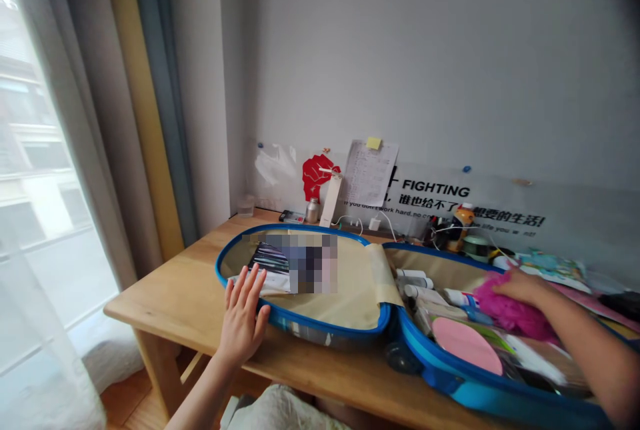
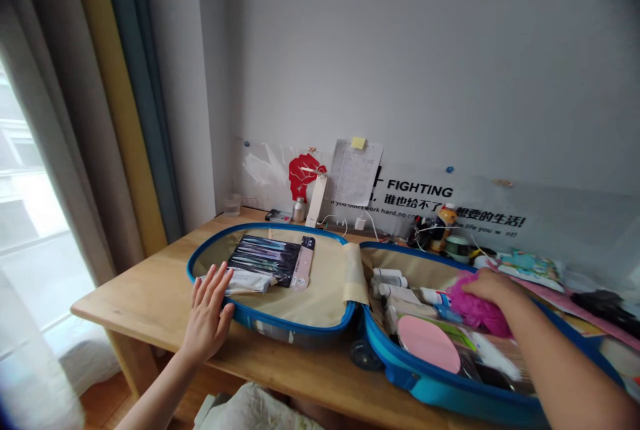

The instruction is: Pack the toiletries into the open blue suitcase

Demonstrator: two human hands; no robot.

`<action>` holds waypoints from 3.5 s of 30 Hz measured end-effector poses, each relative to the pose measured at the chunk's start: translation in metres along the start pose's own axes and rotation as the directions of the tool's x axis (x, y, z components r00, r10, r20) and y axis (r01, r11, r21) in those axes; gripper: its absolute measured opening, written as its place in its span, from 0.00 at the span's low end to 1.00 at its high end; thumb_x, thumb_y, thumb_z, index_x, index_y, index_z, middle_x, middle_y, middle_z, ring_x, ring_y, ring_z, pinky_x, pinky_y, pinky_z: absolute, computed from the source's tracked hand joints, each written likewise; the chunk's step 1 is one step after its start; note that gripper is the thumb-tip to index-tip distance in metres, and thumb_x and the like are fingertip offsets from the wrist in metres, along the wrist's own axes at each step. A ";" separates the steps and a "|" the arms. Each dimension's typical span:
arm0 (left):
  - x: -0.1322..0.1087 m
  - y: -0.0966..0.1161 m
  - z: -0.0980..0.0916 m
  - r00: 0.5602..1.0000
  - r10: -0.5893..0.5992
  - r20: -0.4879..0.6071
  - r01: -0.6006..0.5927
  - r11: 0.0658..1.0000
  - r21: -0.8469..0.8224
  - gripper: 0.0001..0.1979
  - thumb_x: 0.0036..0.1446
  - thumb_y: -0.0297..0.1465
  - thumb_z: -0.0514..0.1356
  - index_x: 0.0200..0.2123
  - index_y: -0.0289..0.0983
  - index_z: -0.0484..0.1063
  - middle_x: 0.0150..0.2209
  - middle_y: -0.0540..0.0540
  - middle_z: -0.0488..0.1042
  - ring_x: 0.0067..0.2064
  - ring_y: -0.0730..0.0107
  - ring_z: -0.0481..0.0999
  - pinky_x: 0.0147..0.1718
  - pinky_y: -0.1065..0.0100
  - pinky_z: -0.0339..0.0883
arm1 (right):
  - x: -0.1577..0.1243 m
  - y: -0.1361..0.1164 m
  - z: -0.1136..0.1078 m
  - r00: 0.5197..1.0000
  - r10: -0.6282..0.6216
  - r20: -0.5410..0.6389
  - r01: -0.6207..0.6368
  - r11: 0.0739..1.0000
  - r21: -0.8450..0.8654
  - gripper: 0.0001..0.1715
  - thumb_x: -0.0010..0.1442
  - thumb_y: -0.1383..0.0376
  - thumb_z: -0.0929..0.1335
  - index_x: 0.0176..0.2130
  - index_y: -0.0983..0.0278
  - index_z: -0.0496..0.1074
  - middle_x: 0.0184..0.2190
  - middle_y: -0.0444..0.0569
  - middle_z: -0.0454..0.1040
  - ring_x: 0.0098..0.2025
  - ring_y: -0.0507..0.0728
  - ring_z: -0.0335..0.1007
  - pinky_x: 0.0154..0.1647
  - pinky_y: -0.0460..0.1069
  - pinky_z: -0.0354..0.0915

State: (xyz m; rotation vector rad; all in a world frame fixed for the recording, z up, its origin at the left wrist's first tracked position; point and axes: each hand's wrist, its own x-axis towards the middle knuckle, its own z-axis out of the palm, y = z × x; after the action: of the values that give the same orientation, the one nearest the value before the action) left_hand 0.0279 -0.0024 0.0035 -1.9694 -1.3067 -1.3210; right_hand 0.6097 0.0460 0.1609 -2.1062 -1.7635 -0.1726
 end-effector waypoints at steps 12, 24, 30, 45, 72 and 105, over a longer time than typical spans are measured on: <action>0.000 0.001 -0.001 1.000 -0.014 0.008 0.014 1.000 -0.013 0.30 0.69 0.35 0.48 0.72 0.40 0.48 0.68 0.39 0.61 0.73 0.57 0.49 0.70 0.51 0.39 | 0.047 -0.197 -0.050 0.965 0.019 -0.260 0.047 0.969 0.242 0.14 0.55 0.71 0.65 0.39 0.61 0.77 0.47 0.60 0.74 0.54 0.65 0.70 0.60 0.63 0.62; -0.001 0.001 -0.001 1.000 -0.014 0.013 0.014 1.000 0.006 0.31 0.69 0.35 0.49 0.72 0.38 0.47 0.68 0.38 0.61 0.73 0.57 0.49 0.70 0.51 0.40 | 0.009 -0.473 0.090 0.930 -0.363 0.058 0.220 0.674 0.705 0.20 0.66 0.56 0.67 0.53 0.65 0.70 0.49 0.51 0.74 0.46 0.55 0.73 0.46 0.55 0.73; 0.000 0.001 -0.001 1.000 -0.009 0.012 0.008 1.000 0.023 0.32 0.68 0.35 0.49 0.72 0.38 0.47 0.67 0.37 0.63 0.72 0.56 0.53 0.69 0.51 0.40 | -0.036 -0.497 0.147 0.802 -0.574 0.164 0.290 0.615 0.734 0.19 0.66 0.56 0.67 0.53 0.64 0.71 0.50 0.52 0.74 0.48 0.55 0.73 0.49 0.56 0.73; 0.000 0.002 -0.001 0.999 -0.031 0.025 0.031 0.999 0.014 0.31 0.68 0.35 0.49 0.72 0.37 0.48 0.67 0.36 0.63 0.72 0.56 0.53 0.69 0.50 0.41 | -0.039 -0.471 0.147 0.597 -0.761 0.256 0.407 0.561 0.721 0.20 0.67 0.55 0.66 0.53 0.63 0.72 0.55 0.53 0.73 0.55 0.58 0.71 0.59 0.61 0.66; -0.001 -0.002 -0.001 1.000 -0.005 0.004 0.005 1.000 -0.002 0.26 0.67 0.34 0.50 0.67 0.44 0.61 0.66 0.42 0.65 0.70 0.57 0.58 0.70 0.53 0.41 | 0.025 -0.176 0.009 0.958 -0.216 0.187 0.133 0.917 0.376 0.24 0.67 0.65 0.57 0.53 0.65 0.75 0.52 0.59 0.77 0.43 0.55 0.79 0.49 0.51 0.72; 0.001 0.000 -0.005 1.000 0.029 -0.001 -0.029 1.000 0.008 0.27 0.66 0.32 0.51 0.68 0.43 0.59 0.66 0.41 0.65 0.70 0.57 0.57 0.70 0.53 0.41 | -0.014 -0.003 0.030 0.903 0.224 0.367 -0.058 0.909 -0.413 0.13 0.66 0.57 0.68 0.45 0.62 0.74 0.47 0.50 0.76 0.46 0.53 0.74 0.49 0.52 0.71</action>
State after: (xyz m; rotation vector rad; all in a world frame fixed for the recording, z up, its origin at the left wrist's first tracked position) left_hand 0.0256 -0.0053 0.0064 -1.9744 -1.2756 -1.3016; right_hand 0.5992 0.0446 0.1294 -2.7203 -1.9110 -0.0476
